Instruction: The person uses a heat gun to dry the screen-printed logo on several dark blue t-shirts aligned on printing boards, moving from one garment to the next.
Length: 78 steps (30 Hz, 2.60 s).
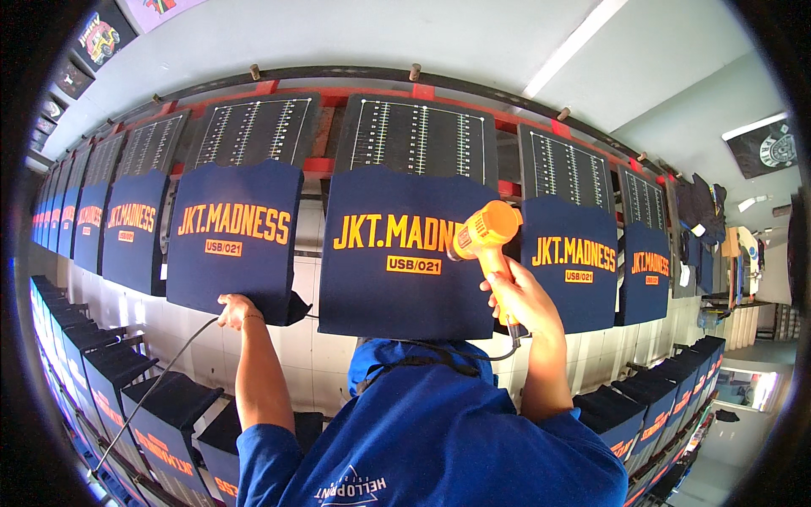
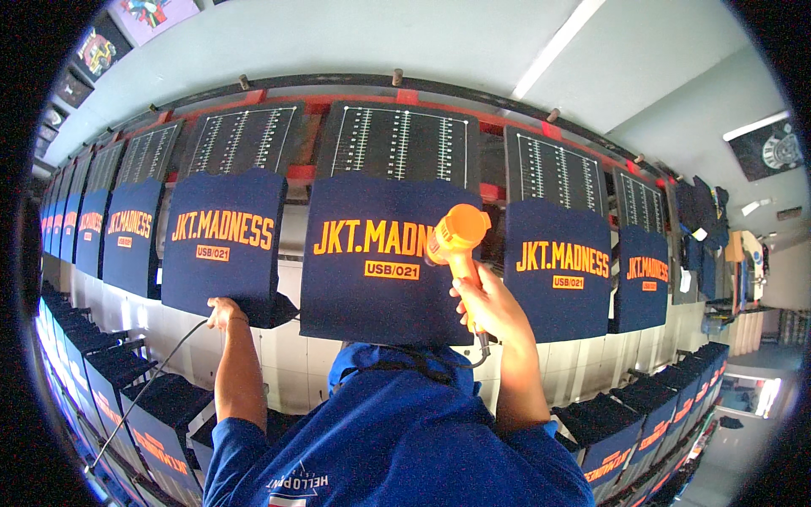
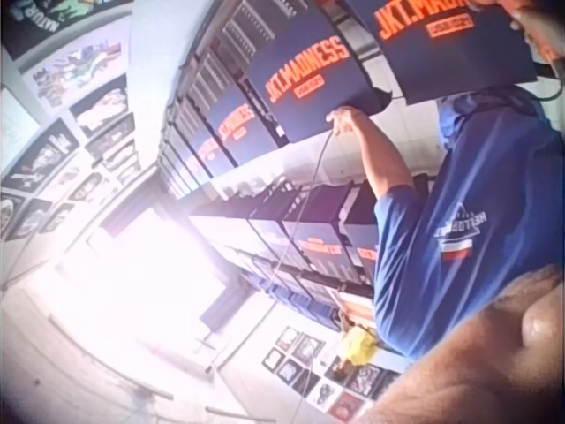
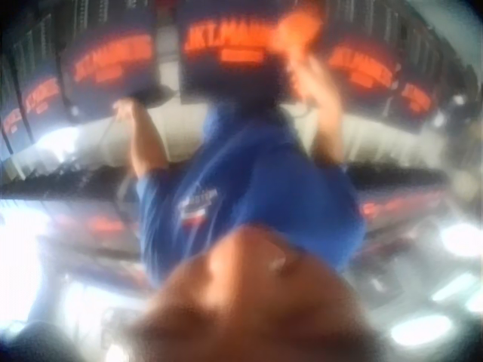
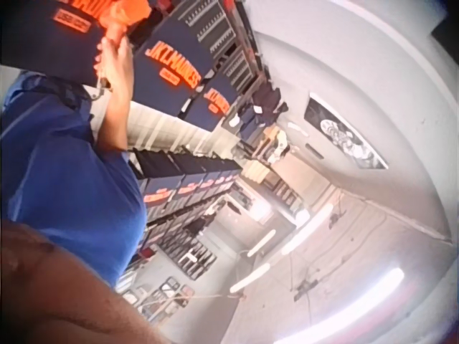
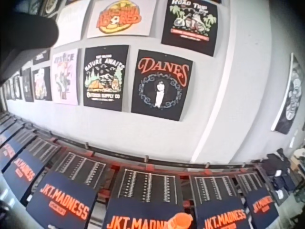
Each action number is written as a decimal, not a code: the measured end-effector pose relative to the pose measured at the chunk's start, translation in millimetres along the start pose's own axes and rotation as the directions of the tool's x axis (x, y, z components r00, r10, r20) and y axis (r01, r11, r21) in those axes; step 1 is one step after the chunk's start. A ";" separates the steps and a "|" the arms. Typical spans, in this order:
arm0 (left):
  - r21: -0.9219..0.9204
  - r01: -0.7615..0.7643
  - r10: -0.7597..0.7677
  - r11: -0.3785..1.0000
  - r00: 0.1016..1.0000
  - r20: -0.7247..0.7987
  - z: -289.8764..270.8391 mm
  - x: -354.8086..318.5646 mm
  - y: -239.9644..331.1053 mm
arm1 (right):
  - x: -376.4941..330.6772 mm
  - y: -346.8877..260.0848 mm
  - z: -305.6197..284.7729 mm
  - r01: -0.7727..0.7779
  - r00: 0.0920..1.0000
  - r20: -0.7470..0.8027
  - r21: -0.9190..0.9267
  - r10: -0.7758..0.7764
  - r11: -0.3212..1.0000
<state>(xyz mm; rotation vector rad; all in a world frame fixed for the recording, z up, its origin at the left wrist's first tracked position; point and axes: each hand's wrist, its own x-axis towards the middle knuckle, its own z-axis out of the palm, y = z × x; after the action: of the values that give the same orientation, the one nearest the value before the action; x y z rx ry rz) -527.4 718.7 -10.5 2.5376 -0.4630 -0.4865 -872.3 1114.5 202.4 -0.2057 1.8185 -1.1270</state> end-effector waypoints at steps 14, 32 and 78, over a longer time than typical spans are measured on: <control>-0.026 0.018 -0.017 0.999 0.999 0.041 -6.9 -4.3 4.2 | 38.7 -35.5 14.2 0.115 0.991 -0.060 -0.049 -0.118 0.992; -0.017 0.014 -0.013 1.000 0.999 0.033 -5.1 -2.8 2.0 | 26.5 -39.1 23.0 0.069 0.998 0.001 -0.058 -0.069 0.996; -0.247 -0.285 0.341 0.926 0.913 0.225 14.4 70.3 -41.9 | 9.4 -22.3 53.9 0.044 0.999 -0.027 0.072 -0.042 0.996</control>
<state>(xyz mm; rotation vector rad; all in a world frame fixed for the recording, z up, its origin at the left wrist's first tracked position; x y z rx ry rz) -462.2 717.8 -62.1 2.1484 -0.8578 -0.7124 -841.9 1064.0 207.0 -0.1900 1.7996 -1.2289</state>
